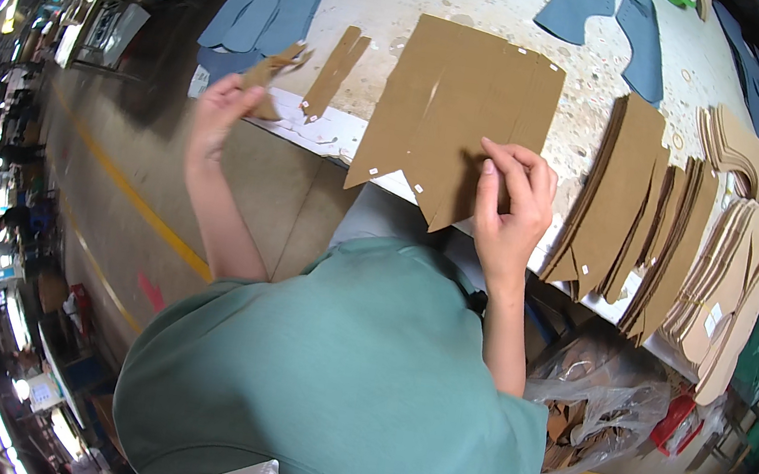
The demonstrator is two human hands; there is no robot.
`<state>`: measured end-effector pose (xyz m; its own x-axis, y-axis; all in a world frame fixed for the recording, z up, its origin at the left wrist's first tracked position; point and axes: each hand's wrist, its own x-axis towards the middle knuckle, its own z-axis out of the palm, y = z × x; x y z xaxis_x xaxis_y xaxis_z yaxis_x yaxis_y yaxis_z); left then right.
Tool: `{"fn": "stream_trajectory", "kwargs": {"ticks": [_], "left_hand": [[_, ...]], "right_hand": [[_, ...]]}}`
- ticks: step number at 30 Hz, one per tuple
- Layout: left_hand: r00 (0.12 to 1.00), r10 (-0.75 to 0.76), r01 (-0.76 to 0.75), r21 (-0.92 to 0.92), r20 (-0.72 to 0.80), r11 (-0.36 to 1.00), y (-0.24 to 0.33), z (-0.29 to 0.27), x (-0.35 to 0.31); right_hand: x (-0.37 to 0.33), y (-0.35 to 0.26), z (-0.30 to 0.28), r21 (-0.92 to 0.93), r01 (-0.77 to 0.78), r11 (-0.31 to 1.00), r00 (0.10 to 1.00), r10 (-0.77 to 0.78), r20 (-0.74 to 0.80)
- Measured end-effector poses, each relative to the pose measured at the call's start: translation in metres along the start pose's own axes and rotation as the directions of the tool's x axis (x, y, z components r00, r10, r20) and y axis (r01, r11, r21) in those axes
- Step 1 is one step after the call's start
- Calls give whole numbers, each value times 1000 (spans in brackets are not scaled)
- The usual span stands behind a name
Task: The person repeatedly picks up individual brown cardboard pieces from a table, aligns them with other pieces, and places them into a growing stack. The person handles the pieces by hand without using tools.
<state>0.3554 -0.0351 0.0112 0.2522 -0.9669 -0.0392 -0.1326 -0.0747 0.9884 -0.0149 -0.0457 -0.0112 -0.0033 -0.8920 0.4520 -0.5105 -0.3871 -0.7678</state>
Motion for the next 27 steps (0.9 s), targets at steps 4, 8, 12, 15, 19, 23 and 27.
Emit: {"fn": "stream_trajectory", "kwargs": {"ticks": [4,8,12,15,19,23,27], "left_hand": [[999,24,-20,-127,33,992,47,-20,23],[992,102,-89,-165,73,982,81,23,48],[886,117,-55,-149,448,987,103,82,64],[609,172,-32,-192,774,981,103,120,73],[276,-129,8,132,952,991,75,164,78],[137,-470,-310,489,872,815,53,167,90],[255,-467,-413,532,847,739,52,150,96]], "right_hand": [[1,-5,-23,66,-37,997,995,43,-85],[0,-12,-36,67,16,998,988,-5,-156],[-1,-17,-38,67,3,998,982,10,-191],[-3,-21,-41,79,-2,997,973,20,-230],[-9,-26,-52,37,-9,999,970,18,-244],[-12,-26,-63,24,-16,1000,972,21,-235],[-9,-21,-65,6,-47,999,978,47,-201]]}}
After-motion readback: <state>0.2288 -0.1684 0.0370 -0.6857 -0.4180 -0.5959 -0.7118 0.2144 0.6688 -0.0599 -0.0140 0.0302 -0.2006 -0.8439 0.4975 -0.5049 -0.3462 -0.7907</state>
